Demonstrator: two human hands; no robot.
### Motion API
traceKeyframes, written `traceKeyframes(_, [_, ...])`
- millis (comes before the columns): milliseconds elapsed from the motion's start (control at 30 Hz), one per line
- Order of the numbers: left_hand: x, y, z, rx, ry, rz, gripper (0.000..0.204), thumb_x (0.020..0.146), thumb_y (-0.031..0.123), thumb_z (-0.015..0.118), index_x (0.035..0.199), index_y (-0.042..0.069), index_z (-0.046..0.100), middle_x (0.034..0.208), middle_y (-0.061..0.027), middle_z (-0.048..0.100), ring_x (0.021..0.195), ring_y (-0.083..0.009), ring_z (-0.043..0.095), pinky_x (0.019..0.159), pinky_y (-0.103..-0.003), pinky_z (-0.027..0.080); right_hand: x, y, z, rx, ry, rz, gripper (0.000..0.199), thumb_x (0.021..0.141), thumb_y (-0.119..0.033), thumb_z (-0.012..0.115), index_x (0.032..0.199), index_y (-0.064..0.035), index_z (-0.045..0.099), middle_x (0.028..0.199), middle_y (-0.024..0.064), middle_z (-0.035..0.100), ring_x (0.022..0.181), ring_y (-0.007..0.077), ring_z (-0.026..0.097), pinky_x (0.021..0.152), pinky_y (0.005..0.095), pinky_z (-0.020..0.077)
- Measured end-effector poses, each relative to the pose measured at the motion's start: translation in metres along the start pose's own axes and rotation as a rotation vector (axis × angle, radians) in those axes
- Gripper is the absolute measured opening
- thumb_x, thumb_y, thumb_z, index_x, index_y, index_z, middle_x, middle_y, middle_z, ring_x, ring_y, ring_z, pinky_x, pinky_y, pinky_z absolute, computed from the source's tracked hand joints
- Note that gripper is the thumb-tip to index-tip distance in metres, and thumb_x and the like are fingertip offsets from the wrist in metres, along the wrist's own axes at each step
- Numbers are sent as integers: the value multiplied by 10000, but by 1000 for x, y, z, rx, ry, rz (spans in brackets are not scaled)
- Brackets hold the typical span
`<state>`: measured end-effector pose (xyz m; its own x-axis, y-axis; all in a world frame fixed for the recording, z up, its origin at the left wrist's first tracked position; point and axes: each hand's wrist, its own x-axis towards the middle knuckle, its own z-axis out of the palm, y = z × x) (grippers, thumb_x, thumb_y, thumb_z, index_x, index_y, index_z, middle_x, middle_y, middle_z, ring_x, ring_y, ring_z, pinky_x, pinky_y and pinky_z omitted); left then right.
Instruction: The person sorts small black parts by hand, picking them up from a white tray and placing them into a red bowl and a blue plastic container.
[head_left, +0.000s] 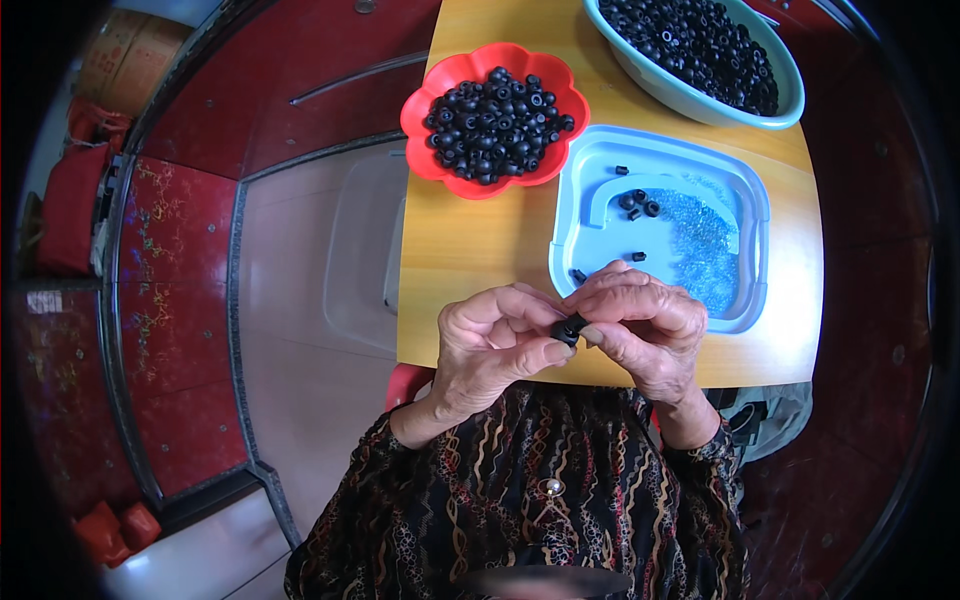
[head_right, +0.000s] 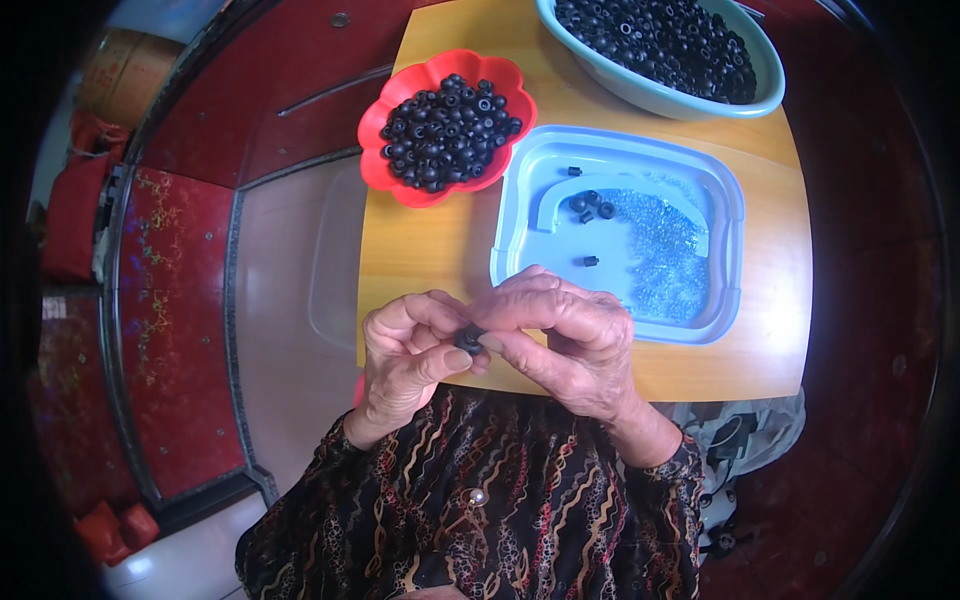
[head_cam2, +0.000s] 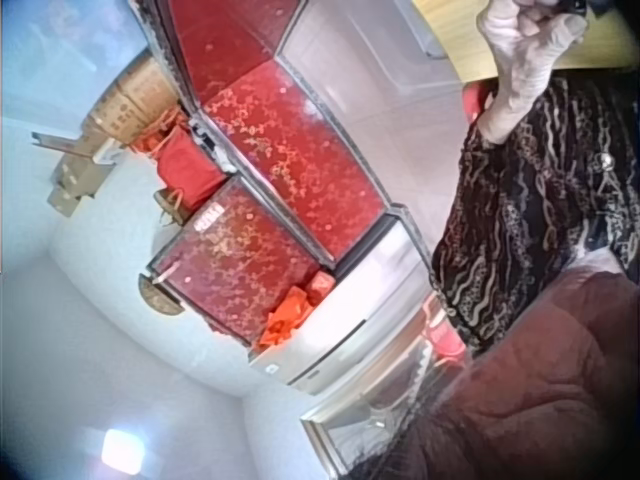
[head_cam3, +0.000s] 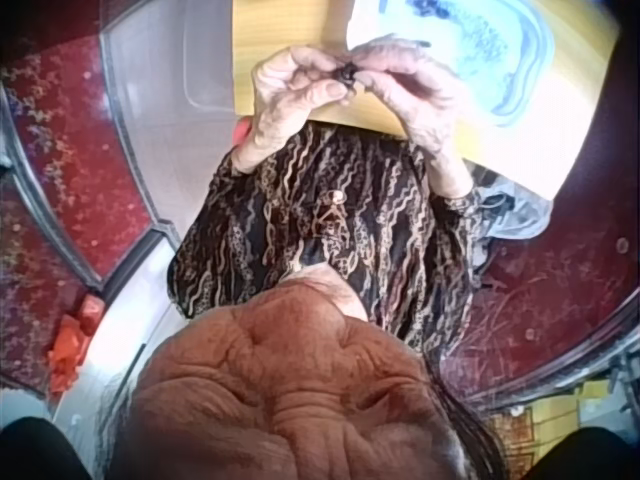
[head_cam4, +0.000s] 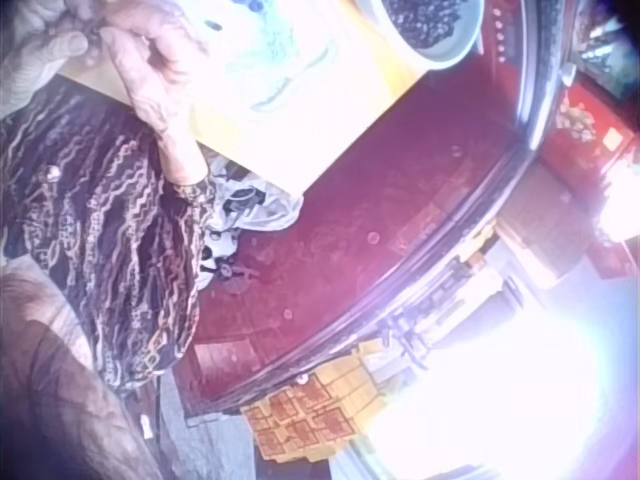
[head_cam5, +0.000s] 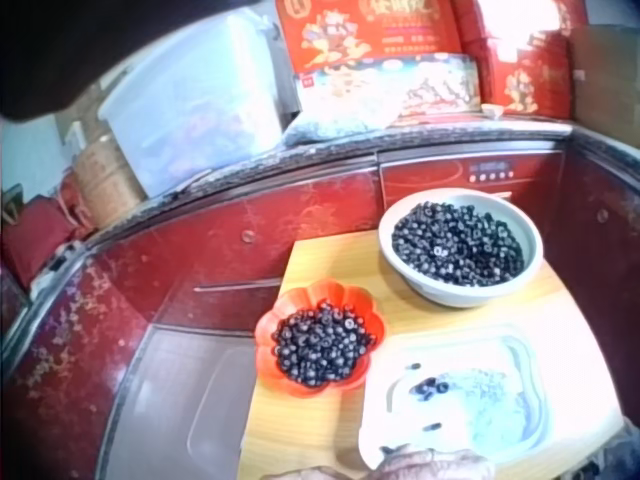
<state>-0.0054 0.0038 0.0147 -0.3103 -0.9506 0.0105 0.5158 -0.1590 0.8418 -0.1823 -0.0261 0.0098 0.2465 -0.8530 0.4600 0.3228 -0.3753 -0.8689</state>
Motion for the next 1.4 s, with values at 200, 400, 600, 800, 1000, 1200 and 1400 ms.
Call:
traceKeyframes(200, [-1,0,1,187,32,70,198,747,-99,660,919,-57,573,913,-112,594,880,-155,607,767,-248,515,-2,1,-3,-31,-12,-14,152,698,55,668,847,50,638,842,153,648,762,235,614,706,338,476])
traceKeyframes(400, [-1,-3,-2,268,39,103,192,753,-94,657,925,-62,577,924,-122,600,887,-159,609,781,-250,515,-4,3,-3,-87,-10,54,149,707,48,675,852,38,640,850,124,628,753,199,594,665,303,471])
traceKeyframes(600, [0,-6,-2,232,40,90,193,758,-101,647,935,-61,582,929,-125,602,890,-164,610,790,-259,516,-6,0,1,62,66,171,129,714,54,680,831,35,630,825,105,624,745,163,590,645,281,476])
traceKeyframes(800, [0,-7,-4,222,44,82,197,755,-97,653,936,-61,584,932,-128,603,885,-164,611,793,-262,513,-4,1,-1,-34,47,96,124,709,60,674,822,36,628,790,108,639,715,173,601,642,286,480])
traceKeyframes(1000, [0,-7,-6,277,30,120,199,754,-89,659,934,-53,583,949,-133,596,883,-166,608,789,-265,515,-3,-1,-2,-34,35,134,115,715,57,661,823,31,630,781,110,642,727,180,607,636,285,479])
traceKeyframes(1200, [-1,-11,-10,272,36,142,194,755,-80,662,929,-46,583,959,-131,588,880,-165,606,789,-261,515,-6,5,-3,-73,32,125,101,727,44,654,821,18,628,793,101,640,737,176,611,643,283,483])
traceKeyframes(1400, [-3,-10,-10,377,52,182,204,750,-60,678,931,-41,586,959,-129,590,872,-153,604,768,-253,516,-7,6,-1,-41,31,139,96,734,37,655,823,16,627,815,101,638,754,169,615,651,274,486])
